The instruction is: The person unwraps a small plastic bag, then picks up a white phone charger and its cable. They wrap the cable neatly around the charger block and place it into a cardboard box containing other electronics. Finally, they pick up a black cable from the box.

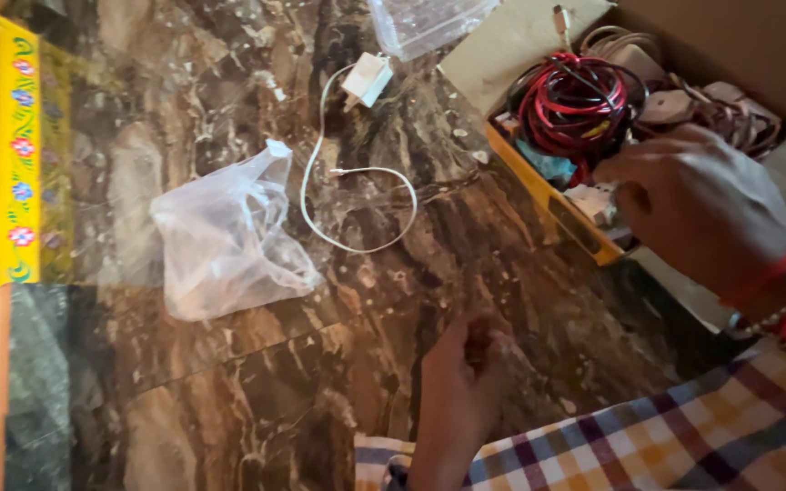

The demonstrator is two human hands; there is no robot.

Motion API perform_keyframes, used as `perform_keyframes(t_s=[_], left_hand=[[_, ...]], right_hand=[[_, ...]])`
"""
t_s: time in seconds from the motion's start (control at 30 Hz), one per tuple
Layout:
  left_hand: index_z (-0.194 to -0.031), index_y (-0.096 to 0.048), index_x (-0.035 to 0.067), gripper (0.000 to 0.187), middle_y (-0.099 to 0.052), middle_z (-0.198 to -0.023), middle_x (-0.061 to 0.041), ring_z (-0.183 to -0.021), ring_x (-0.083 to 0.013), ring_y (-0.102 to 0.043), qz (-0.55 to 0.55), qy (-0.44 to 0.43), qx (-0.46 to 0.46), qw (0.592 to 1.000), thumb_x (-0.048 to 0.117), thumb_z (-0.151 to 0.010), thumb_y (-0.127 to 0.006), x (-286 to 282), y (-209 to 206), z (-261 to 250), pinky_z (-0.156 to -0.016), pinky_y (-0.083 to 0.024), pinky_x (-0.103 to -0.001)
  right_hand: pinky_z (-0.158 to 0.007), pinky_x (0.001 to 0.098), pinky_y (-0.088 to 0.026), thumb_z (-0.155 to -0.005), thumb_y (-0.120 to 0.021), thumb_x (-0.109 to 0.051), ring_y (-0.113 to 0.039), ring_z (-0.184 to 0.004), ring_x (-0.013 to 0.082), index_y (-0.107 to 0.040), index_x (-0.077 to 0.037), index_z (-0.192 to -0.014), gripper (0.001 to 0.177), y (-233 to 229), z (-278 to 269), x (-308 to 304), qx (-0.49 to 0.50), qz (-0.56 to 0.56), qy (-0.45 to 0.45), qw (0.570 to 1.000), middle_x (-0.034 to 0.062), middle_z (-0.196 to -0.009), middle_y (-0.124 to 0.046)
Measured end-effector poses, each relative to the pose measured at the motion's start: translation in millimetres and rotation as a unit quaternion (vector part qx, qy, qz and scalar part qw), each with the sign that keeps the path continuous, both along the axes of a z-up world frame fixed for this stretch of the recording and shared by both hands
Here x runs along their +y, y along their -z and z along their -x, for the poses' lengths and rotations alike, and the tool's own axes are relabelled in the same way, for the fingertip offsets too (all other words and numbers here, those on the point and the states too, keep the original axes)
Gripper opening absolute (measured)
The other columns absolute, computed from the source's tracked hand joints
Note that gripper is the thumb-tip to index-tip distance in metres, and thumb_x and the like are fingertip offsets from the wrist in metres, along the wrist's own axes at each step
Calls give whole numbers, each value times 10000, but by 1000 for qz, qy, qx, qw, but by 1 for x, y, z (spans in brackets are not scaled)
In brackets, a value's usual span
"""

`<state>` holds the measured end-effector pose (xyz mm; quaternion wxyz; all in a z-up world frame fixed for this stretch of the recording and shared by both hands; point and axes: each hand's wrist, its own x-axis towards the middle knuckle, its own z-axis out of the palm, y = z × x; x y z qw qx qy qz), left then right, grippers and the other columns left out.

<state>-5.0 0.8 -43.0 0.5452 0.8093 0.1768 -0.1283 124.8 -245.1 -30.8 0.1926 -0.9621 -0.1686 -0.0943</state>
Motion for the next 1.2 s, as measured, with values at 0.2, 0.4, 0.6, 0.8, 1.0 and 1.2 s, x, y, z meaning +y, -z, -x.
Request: perform_keyframes(t_s=[0.2,0.4,0.6,0.8,1.0,1.2], left_hand=[[-1220,-667,60,317,-754,-936,-75,-809,-192,-723,-52,24,-20,998,146,-917,-698,5,-6,7,-729,-573,-307],[-1104,-712,39,253,-748,-929,-145,-850,-279,-740,-127,63,-48,989,198,-908,-722,11,14,15,-753,-572,-368],[-1117,-706,43,269,-746,-943,-171,-894,-320,-743,-114,8,-100,988,234,-932,-670,19,34,10,-776,-581,-423],[-1106,-702,71,264,-737,-995,-175,-932,-370,-719,-275,56,-216,935,287,-954,-684,68,56,-94,-784,-574,-477],[-1283,-653,148,555,-545,-1452,-137,-1334,-350,-524,-554,137,-248,783,543,-894,-686,122,69,-223,-1082,-426,-570],[-1503,-447,267,875,-295,-1634,-81,-1533,-339,-215,-634,141,-212,730,764,-803,-617,147,54,-301,-1189,-235,-682]], right_hand=[[-918,444,-545,-884,-615,-72,-678,-1033,318,-774,-56,-1065,241,-7,7,4,-88,-14,-7,996,121,-1102,-760],[-925,380,-562,-934,-659,-98,-705,-1008,267,-794,-124,-1103,218,11,6,11,-31,21,2,999,73,-1093,-766],[-943,387,-573,-885,-676,-36,-715,-953,265,-767,-93,-1059,204,34,8,25,-112,-51,-45,991,106,-1075,-754],[-901,415,-581,-841,-688,-36,-719,-916,285,-762,-84,-1084,258,69,-3,35,-104,-88,-84,987,128,-1053,-750],[-871,412,-581,-844,-683,-47,-718,-911,281,-760,-86,-1064,237,78,-1,52,-80,-101,-91,988,118,-1064,-750],[-840,410,-580,-846,-678,-57,-718,-905,277,-758,-88,-1044,216,65,-9,53,-65,-86,-76,991,108,-1075,-750]])
